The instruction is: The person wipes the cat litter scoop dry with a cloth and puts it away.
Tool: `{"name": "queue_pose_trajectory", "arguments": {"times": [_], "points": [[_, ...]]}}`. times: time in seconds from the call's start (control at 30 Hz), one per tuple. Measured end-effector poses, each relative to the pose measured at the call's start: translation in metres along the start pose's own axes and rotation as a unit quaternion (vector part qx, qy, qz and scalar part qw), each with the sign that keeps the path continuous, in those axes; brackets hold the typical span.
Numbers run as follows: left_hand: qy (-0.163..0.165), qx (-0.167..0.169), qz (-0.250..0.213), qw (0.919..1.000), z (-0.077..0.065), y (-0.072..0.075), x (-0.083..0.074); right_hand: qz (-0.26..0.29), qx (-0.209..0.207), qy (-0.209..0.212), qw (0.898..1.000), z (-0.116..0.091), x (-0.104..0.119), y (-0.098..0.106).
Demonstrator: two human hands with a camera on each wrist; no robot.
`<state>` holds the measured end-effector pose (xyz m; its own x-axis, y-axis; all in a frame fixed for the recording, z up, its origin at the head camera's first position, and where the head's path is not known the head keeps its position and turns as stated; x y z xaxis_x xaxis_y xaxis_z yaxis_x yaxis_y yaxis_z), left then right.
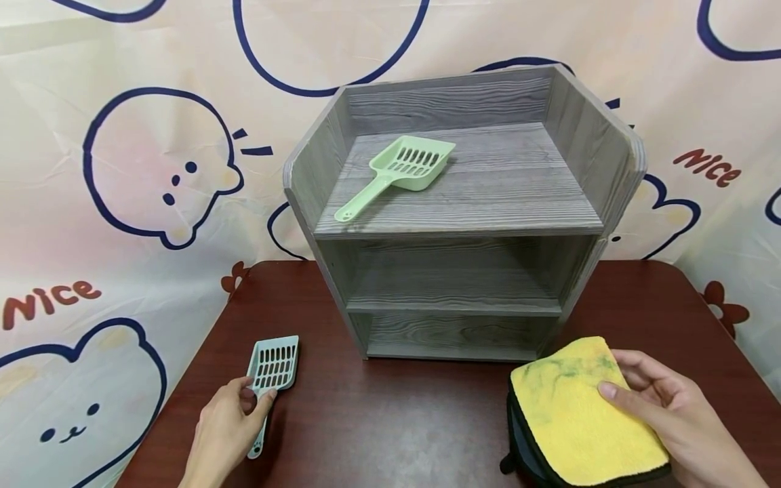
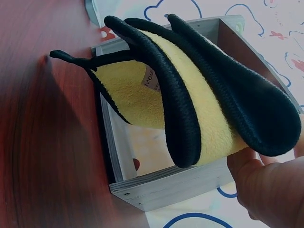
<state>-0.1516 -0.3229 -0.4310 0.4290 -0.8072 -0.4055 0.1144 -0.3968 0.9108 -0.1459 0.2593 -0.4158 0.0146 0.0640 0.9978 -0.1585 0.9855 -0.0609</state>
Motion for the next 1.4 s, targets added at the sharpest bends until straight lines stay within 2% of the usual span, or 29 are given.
{"name": "queue_pose_trajectory", "arguments": {"times": [0.3,0.5,0.63,0.83,1.0,1.23,1.4], "points": [[0.039,0.033,0.01,0.9986,0.004,-0.012,0.017,-0.002,0.004,0.01,1.0,0.001,0.001,-0.002],[0.038,0.044,0.022,0.9981,0.003,-0.015,0.024,0.002,0.007,0.015,1.0,0.001,0.003,-0.002],[0.041,0.069,0.042,0.9959,0.004,-0.022,0.03,0.005,0.005,0.011,1.0,0.0,0.002,-0.001],[0.018,0.079,0.048,0.9955,0.002,-0.026,0.029,0.005,-0.001,0.003,1.0,-0.002,0.0,0.001],[0.002,0.069,0.04,0.9968,-0.003,-0.023,0.027,0.005,-0.004,0.001,1.0,-0.002,-0.001,0.002],[-0.007,0.07,0.027,0.9972,-0.004,-0.02,0.026,0.012,-0.001,0.007,1.0,-0.003,0.0,0.002],[-0.023,0.067,0.019,0.9973,-0.005,-0.015,0.023,0.005,-0.003,-0.004,1.0,-0.004,0.0,0.002]]}}
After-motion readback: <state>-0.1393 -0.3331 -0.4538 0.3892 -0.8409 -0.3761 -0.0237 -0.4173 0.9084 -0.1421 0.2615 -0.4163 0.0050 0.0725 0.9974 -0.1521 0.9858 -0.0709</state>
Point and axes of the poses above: each hand's wrist, its own z-axis towards the middle knuckle, its own y-axis out of the back of the hand, x = y × z, the point moved 10 cm from there along z, towards the middle knuckle, and after that the axes turned 10 degrees about y, right-handed, at the moved point
